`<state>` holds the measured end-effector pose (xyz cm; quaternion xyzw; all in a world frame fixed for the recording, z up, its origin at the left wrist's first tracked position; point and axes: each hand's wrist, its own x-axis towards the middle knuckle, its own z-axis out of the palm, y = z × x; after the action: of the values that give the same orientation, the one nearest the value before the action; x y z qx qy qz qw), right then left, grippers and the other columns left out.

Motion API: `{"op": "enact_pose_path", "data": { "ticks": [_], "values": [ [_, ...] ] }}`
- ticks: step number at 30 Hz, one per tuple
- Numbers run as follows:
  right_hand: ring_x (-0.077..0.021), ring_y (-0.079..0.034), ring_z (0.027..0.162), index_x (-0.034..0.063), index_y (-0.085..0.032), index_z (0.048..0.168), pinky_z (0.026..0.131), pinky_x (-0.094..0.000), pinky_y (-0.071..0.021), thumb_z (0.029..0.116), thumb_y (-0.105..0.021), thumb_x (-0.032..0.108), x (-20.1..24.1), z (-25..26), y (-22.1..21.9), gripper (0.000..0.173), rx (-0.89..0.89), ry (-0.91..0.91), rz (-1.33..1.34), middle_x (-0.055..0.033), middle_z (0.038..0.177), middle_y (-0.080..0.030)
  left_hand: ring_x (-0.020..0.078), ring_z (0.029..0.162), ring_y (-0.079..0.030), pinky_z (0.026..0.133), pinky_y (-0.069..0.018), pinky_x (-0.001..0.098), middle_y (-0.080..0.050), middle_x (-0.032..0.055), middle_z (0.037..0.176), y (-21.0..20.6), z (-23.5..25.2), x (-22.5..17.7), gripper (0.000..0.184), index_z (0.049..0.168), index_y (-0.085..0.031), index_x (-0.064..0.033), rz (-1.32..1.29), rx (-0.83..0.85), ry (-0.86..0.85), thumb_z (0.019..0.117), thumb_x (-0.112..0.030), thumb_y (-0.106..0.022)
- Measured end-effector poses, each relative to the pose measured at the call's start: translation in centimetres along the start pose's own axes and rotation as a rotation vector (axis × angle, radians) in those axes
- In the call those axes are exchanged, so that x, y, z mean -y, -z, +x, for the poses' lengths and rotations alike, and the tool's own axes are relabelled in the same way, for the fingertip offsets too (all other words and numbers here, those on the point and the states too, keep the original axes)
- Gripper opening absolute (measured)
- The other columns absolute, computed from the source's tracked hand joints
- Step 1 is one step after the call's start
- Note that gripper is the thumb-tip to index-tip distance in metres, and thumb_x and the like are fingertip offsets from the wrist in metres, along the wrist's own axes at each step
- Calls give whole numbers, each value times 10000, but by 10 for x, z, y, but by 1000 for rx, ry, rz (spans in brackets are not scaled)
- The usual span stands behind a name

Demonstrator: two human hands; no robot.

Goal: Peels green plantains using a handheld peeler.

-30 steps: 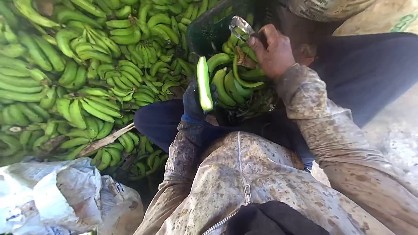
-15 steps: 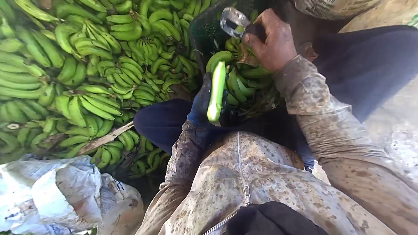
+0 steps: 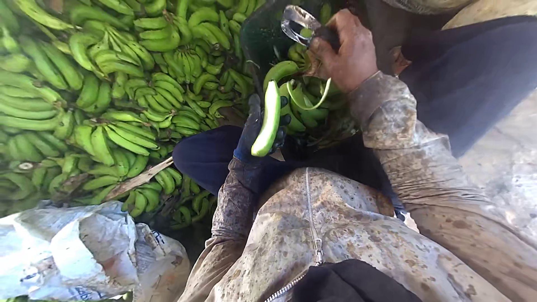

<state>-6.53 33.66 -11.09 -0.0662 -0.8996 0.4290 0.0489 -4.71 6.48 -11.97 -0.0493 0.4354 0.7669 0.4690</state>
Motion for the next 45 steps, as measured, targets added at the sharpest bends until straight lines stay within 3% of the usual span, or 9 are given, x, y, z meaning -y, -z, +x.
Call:
{"op": "enact_pose_path", "data": {
  "ticks": [3, 6, 9, 14, 19, 23, 27, 34, 45],
  "values": [
    [-254, -703, 1017, 17, -586, 1307, 936, -439, -570, 1049, -546, 439, 6, -23, -16, 495, 97, 74, 106, -167, 1147, -694, 205, 608, -637, 474, -569, 326, -646, 114, 890, 8, 5, 5, 652, 1365, -498, -107, -86, -45, -240, 1035, -643, -330],
    [-235, -703, 921, 0, -617, 1225, 877, -433, -577, 1046, -569, 399, 20, -47, -39, 441, 250, 163, 223, -153, 1030, -702, 182, 716, -676, 626, -616, 365, -672, 109, 908, -2, 17, -7, 460, 1271, -569, -29, 173, -548, -593, 1114, -407, -359],
    [-246, -708, 875, 2, -615, 1203, 833, -460, -587, 1049, -565, 396, 33, -61, -51, 426, 347, 229, 261, -145, 977, -702, 141, 1120, -646, 977, -556, 330, -624, 141, 1292, -3, 32, -20, 498, 1423, -480, 44, 445, -912, -935, 1071, -307, -496],
    [-256, -678, 849, 21, -580, 1166, 804, -460, -565, 1054, -555, 414, 41, -61, -51, 409, 352, 232, 218, -136, 946, -661, 165, 1359, -489, 1133, -413, 271, -424, 219, 1522, -1, 45, -34, 590, 1538, -278, 82, 578, -1041, -1159, 1091, -279, -417],
    [-261, -675, 847, 22, -590, 1150, 800, -463, -559, 1057, -565, 391, 30, -51, -51, 382, 382, 233, 222, -137, 933, -659, 150, 1210, -586, 1044, -509, 323, -520, 177, 1386, -14, 46, -27, 533, 1514, -289, 62, 508, -939, -1029, 1104, -268, -376],
    [-291, -680, 945, -16, -597, 1209, 900, -476, -544, 1051, -592, 350, 7, -25, -38, 398, 325, 192, 212, -185, 1033, -676, 88, 771, -642, 676, -582, 277, -654, 34, 948, -18, 26, -13, 371, 1278, -541, -58, 395, -345, -421, 1111, -305, -321],
    [-300, -691, 1032, 18, -603, 1239, 956, -496, -542, 1058, -563, 399, -17, -1, -15, 424, 154, 12, 119, -183, 1115, -687, 189, 649, -683, 511, -596, 337, -696, 114, 909, -23, 13, -9, 471, 1359, -525, -102, 262, 8, 52, 1085, -456, -378],
    [-307, -679, 1047, -7, -606, 1271, 960, -481, -540, 1039, -568, 422, -4, -38, -29, 489, 134, 78, 155, -203, 1150, -674, 330, 1033, -676, 912, -578, 559, -647, 202, 1163, -10, 52, -9, 405, 1397, -440, -28, 19, -450, -651, 1086, -285, -475],
    [-310, -677, 1074, 16, -619, 1233, 976, -496, -533, 1066, -541, 392, 4, -36, -54, 419, 260, 110, 160, -191, 1176, -669, 271, 1006, -666, 894, -576, 501, -639, 165, 1096, -22, 73, -12, 360, 1324, -471, -36, -133, -558, -810, 1119, -306, -349]
  ]
}}
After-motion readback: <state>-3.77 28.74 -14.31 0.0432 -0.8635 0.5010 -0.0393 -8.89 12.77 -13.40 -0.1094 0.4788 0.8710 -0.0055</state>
